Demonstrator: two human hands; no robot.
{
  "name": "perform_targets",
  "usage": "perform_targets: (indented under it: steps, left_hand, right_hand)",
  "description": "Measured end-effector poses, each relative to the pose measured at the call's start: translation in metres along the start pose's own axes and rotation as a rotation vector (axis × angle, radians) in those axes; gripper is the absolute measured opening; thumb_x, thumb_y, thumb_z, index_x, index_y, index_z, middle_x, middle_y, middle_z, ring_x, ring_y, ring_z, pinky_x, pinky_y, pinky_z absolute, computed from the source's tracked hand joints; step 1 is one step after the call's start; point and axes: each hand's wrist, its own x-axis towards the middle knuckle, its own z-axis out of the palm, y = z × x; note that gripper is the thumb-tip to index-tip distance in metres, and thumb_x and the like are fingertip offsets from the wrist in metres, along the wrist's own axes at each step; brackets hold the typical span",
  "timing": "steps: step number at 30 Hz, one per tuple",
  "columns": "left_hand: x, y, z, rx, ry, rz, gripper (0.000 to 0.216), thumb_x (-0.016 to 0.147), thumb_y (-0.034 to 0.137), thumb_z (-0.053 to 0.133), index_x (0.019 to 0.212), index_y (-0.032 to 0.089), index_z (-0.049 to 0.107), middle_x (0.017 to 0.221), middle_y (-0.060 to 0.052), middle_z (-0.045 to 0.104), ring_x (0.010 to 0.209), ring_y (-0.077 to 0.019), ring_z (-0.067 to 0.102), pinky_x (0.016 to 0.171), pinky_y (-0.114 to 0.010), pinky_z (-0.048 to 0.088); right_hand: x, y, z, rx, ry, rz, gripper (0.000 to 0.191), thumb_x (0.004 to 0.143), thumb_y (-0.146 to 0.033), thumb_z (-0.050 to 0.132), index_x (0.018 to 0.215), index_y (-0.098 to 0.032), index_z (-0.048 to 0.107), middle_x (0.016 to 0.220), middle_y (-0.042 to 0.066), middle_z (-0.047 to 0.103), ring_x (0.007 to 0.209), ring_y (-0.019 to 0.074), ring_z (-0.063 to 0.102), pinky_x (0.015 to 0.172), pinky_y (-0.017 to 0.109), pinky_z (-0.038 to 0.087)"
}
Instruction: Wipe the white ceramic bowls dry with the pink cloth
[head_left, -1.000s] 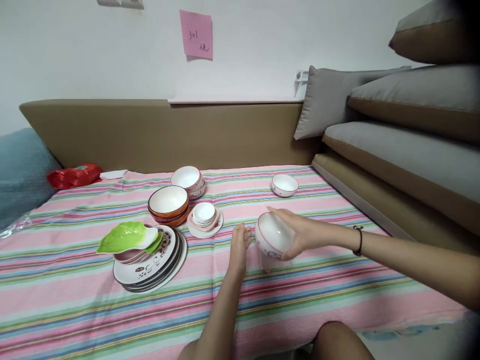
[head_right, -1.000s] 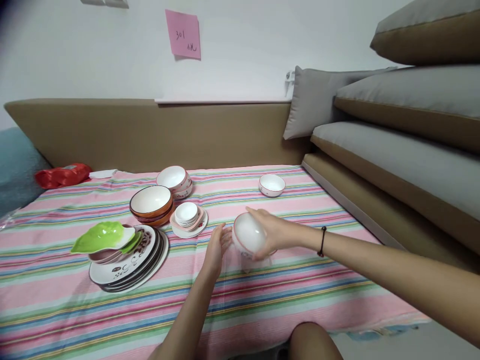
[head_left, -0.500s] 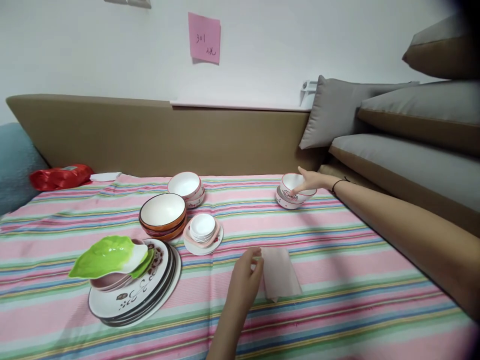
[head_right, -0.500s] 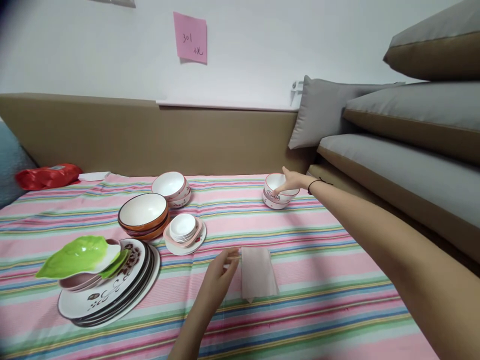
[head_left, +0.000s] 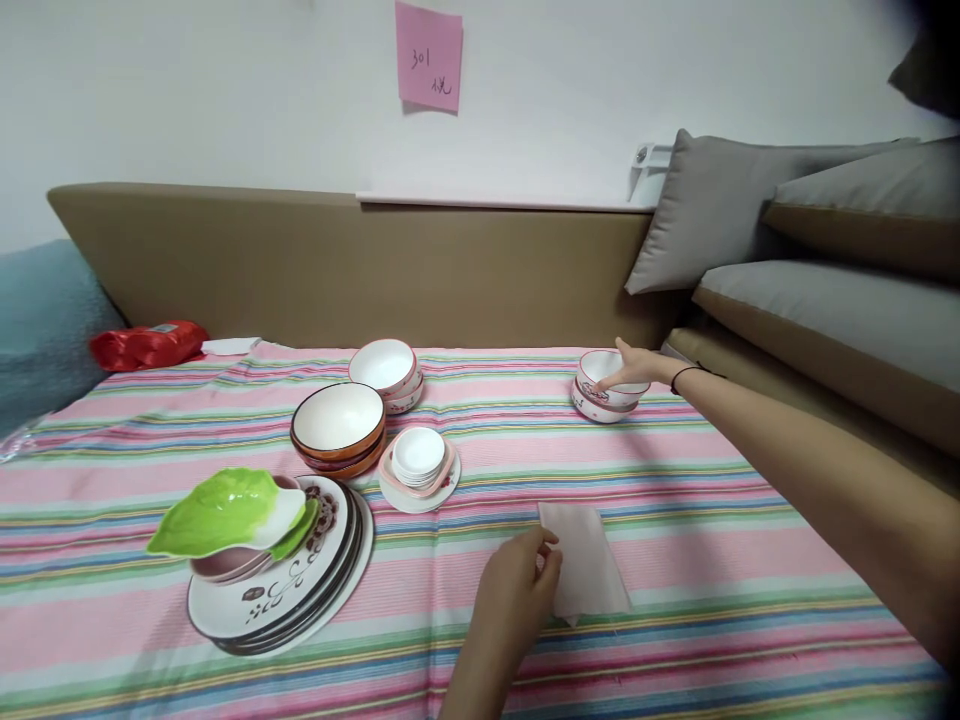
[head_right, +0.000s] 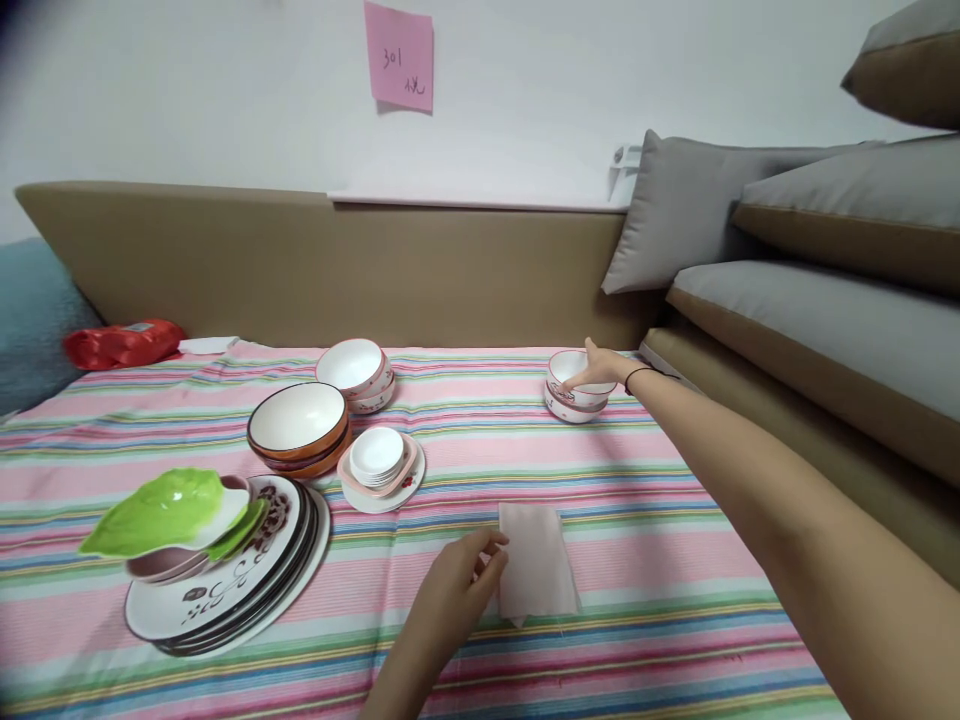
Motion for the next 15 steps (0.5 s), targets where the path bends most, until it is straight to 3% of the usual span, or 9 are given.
perform_targets:
  steps: [4, 8, 12, 15]
  left_hand:
    - [-0.001, 0.005, -0.002, 0.100, -0.034, -0.021, 0.032, 0.090, 0.033, 0.043, 0.110, 0.020, 0.065, 0.096, -0.006, 0.071, 0.080, -0.0201, 0.061, 0.070, -0.029, 0.042]
    - [-0.002, 0.007, -0.004, 0.124, -0.027, -0.021, 0.031, 0.090, 0.032, 0.042, 0.109, 0.020, 0.065, 0.096, -0.006, 0.071, 0.084, -0.0207, 0.062, 0.071, -0.030, 0.042]
    - [-0.002, 0.006, -0.003, 0.124, -0.030, -0.021, 0.032, 0.090, 0.031, 0.042, 0.110, 0.019, 0.065, 0.096, -0.007, 0.071, 0.085, -0.0213, 0.062, 0.071, -0.030, 0.041]
    - [-0.001, 0.005, -0.002, 0.113, -0.028, -0.019, 0.033, 0.090, 0.031, 0.041, 0.110, 0.019, 0.065, 0.097, -0.007, 0.071, 0.085, -0.0212, 0.062, 0.070, -0.029, 0.041]
  right_hand:
    - [0.004, 0.002, 0.000, -0.055, -0.101, 0.053, 0.135, 0.060, -0.063, 0.078, 0.153, 0.003, 0.007, 0.152, 0.029, 0.034, 0.136, 0.0405, 0.042, 0.110, 0.043, 0.039]
    - [0.003, 0.004, 0.005, -0.069, -0.121, 0.065, 0.133, 0.062, -0.064, 0.076, 0.154, 0.000, 0.005, 0.156, 0.026, 0.029, 0.140, 0.0382, 0.036, 0.112, 0.042, 0.037]
    - [0.003, 0.007, 0.012, -0.058, -0.116, 0.066, 0.135, 0.061, -0.064, 0.078, 0.154, 0.001, 0.005, 0.155, 0.025, 0.031, 0.141, 0.0362, 0.037, 0.110, 0.040, 0.038]
    - [0.006, 0.011, 0.015, -0.051, -0.065, 0.054, 0.135, 0.058, -0.063, 0.080, 0.153, 0.004, 0.012, 0.148, 0.029, 0.040, 0.134, 0.0379, 0.046, 0.104, 0.040, 0.043]
